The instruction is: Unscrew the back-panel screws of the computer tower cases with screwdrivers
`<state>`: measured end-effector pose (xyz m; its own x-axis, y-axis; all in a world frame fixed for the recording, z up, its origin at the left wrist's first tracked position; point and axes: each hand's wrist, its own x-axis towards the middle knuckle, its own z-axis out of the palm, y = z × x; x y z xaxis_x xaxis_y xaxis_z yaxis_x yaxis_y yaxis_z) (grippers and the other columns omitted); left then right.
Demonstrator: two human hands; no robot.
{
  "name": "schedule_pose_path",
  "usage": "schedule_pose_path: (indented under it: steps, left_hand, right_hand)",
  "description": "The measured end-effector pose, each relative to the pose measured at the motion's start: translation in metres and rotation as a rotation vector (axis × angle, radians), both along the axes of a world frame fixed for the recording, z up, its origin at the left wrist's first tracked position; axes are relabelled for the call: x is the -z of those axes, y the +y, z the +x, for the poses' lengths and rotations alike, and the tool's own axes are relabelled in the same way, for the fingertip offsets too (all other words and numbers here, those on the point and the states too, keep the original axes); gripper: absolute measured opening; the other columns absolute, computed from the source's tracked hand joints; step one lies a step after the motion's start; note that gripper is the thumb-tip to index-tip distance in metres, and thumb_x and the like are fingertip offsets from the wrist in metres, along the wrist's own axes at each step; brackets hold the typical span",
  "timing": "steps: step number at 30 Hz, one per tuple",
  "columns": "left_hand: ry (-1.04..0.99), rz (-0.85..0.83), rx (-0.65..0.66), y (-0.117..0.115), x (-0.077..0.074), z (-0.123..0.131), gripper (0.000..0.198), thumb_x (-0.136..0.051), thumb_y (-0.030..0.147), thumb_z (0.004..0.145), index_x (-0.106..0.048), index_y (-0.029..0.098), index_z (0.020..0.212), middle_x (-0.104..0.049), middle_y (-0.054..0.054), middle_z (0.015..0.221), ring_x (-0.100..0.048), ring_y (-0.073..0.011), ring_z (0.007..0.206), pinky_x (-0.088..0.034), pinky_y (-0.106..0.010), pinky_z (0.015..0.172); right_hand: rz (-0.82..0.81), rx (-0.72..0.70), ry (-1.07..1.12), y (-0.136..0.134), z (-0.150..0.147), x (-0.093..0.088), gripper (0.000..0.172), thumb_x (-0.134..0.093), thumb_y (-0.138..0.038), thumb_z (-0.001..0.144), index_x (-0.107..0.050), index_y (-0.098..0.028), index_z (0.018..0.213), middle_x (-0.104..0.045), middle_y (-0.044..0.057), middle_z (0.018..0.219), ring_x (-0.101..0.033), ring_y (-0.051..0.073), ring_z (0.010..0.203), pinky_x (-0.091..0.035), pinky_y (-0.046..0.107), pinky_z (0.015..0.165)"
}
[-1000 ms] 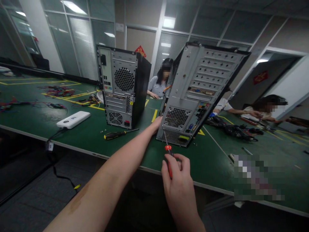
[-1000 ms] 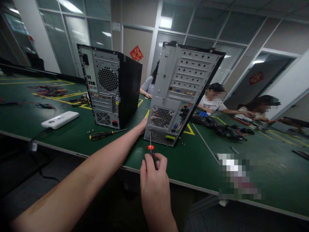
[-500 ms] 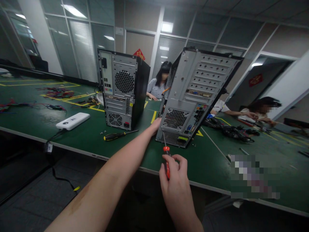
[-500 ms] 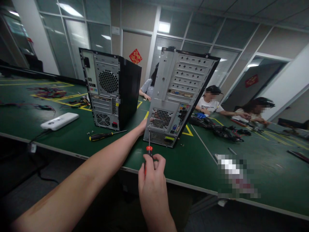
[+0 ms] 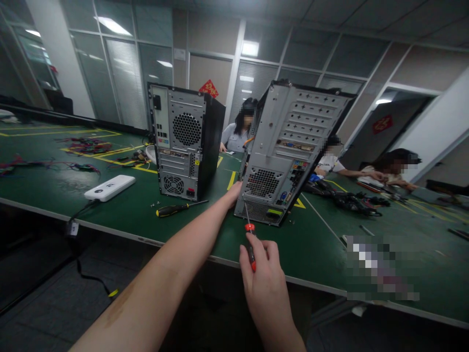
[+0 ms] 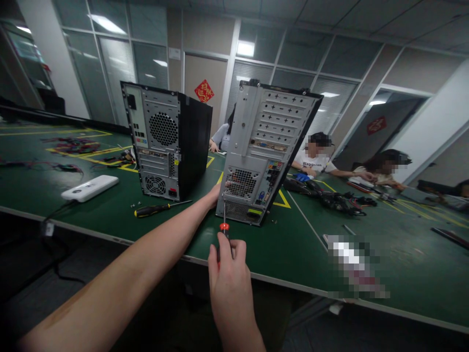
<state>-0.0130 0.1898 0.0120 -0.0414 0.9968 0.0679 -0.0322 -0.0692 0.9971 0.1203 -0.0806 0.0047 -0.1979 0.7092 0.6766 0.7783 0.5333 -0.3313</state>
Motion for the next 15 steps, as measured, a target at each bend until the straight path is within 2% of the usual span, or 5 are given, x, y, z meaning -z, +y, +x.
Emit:
schedule_pose_path:
  steps: [5, 9, 12, 15]
  left_hand:
    - [-0.056, -0.02, -0.011, 0.001, 0.002, 0.0, 0.034, -0.057, 0.037, 0.094, -0.076, 0.018, 0.114, -0.079, -0.009, 0.111, -0.072, -0.0236, 0.109, -0.056, -0.033, 0.096]
    - [-0.074, -0.02, -0.008, -0.005, -0.002, 0.003, 0.034, -0.058, 0.039, 0.094, -0.076, 0.018, 0.114, -0.08, -0.008, 0.103, -0.074, -0.023, 0.103, -0.057, -0.033, 0.093]
    - [-0.088, -0.028, 0.004, -0.009, -0.006, 0.005, 0.035, -0.056, 0.038, 0.095, -0.076, 0.018, 0.116, -0.081, -0.007, 0.099, -0.075, -0.0215, 0.097, -0.057, -0.032, 0.091]
    - [-0.056, -0.027, -0.005, -0.01, -0.006, 0.004, 0.035, -0.057, 0.039, 0.095, -0.076, 0.019, 0.116, -0.081, -0.007, 0.104, -0.075, -0.0209, 0.1, -0.057, -0.031, 0.092]
  right_hand:
    - [0.007, 0.01, 0.007, 0.0, -0.001, -0.001, 0.027, -0.048, -0.031, 0.107, -0.069, -0.02, 0.12, -0.051, 0.013, 0.119, -0.067, 0.017, 0.078, -0.061, 0.035, 0.07]
    - [-0.003, -0.026, 0.029, 0.0, -0.002, -0.003, 0.019, -0.051, -0.029, 0.105, -0.068, -0.02, 0.108, -0.048, 0.011, 0.117, -0.067, 0.018, 0.082, -0.061, 0.037, 0.074]
    - [-0.017, -0.061, 0.086, -0.001, -0.002, -0.005, 0.015, -0.056, -0.024, 0.101, -0.064, -0.02, 0.113, -0.048, 0.011, 0.118, -0.069, 0.021, 0.089, -0.062, 0.038, 0.077]
    - [-0.02, -0.078, 0.099, -0.003, -0.002, -0.007, 0.024, -0.055, -0.015, 0.097, -0.061, -0.021, 0.12, -0.048, 0.013, 0.121, -0.069, 0.023, 0.099, -0.063, 0.039, 0.08]
